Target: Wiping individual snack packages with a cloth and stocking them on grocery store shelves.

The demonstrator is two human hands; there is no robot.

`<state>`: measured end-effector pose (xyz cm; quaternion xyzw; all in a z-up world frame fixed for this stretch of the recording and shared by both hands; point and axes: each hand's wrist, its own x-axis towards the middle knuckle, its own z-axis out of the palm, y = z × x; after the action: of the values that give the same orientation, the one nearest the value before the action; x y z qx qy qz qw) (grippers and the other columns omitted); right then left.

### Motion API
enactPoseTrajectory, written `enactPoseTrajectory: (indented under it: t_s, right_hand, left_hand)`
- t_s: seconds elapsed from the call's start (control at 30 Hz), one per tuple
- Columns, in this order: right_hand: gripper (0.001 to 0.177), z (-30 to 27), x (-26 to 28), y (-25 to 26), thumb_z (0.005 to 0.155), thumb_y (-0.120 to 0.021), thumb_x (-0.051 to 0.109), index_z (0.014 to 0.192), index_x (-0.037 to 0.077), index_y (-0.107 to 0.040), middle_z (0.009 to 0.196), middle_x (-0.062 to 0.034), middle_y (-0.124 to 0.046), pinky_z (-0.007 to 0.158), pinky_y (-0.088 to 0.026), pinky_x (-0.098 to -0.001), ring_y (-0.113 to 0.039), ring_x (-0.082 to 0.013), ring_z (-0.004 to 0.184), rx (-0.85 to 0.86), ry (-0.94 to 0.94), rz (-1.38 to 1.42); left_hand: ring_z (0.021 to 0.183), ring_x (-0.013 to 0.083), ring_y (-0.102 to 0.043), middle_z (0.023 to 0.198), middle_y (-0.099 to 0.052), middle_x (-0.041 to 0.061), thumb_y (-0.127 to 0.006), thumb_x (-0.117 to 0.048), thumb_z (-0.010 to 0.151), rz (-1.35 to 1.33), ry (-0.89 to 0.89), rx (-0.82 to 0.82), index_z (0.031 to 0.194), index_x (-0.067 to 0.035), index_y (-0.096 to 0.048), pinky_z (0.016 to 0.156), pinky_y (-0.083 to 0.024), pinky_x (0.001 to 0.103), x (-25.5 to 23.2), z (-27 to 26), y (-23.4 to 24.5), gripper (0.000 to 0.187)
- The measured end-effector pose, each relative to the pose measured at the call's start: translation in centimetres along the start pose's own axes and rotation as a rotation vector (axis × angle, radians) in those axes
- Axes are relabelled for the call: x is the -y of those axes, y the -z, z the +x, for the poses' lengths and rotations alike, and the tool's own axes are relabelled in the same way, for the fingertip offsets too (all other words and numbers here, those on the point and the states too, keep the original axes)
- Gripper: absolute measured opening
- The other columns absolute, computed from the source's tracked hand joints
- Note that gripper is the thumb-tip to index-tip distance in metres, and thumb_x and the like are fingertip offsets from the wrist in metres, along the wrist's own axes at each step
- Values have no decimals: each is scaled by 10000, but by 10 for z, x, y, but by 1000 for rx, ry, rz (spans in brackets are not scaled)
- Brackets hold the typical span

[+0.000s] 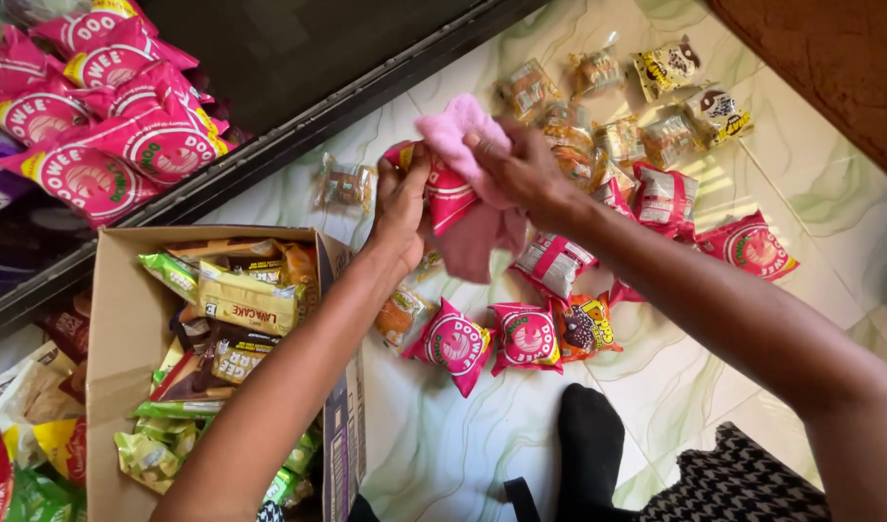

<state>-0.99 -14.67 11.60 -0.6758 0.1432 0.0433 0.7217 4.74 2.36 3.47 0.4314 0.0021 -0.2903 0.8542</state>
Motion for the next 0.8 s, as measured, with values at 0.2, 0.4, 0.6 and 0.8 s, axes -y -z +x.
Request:
enactPoseTrajectory:
  t_s: [0.2,0.4,0.6,0.8]
  right_hand:
    - [294,18,-9,13,1060,-634,250,1180,-18,-648,934,-119,-732,717,-561,-383,-712,-235,847,-235,563,-635]
    - [304,7,51,7,1033,-540,303,1158,39,-627,1009,-112,-740,806,-616,-378,-707,-226,905,-56,4,524]
    - [495,52,-28,54,1073,-544,380,1279,-67,-597,933,-103,-646,671,-467,-429,-567,-243,771,-45,-156,-76]
    - [529,37,21,29,1070,-544,334,1561,137,-526,1333,73,-641,771,-511,-318,-560,-88,1128,74,-95,-451]
  left_hand:
    - [1048,240,-692,1158,-670,73,-663,-383,973,-73,60,-132,1224,-130,-510,871,-610,507,-7,-11,-25,387]
    - [1083,219,-689,1154,-716,62,-639,-262,980,-287,4,127,1207,-90,-646,948,-603,422,-51,-18,-29,285]
    - [887,170,-686,997,-693,39,-704,-251,1045,-164,-152,81,1147,-51,-612,827,-613,394,-7,19,1,242]
    - [758,97,-674,896,-730,19,-760,-312,917,160,-211,-210,1008,-36,-709,691,-582,293,-44,17,17,296]
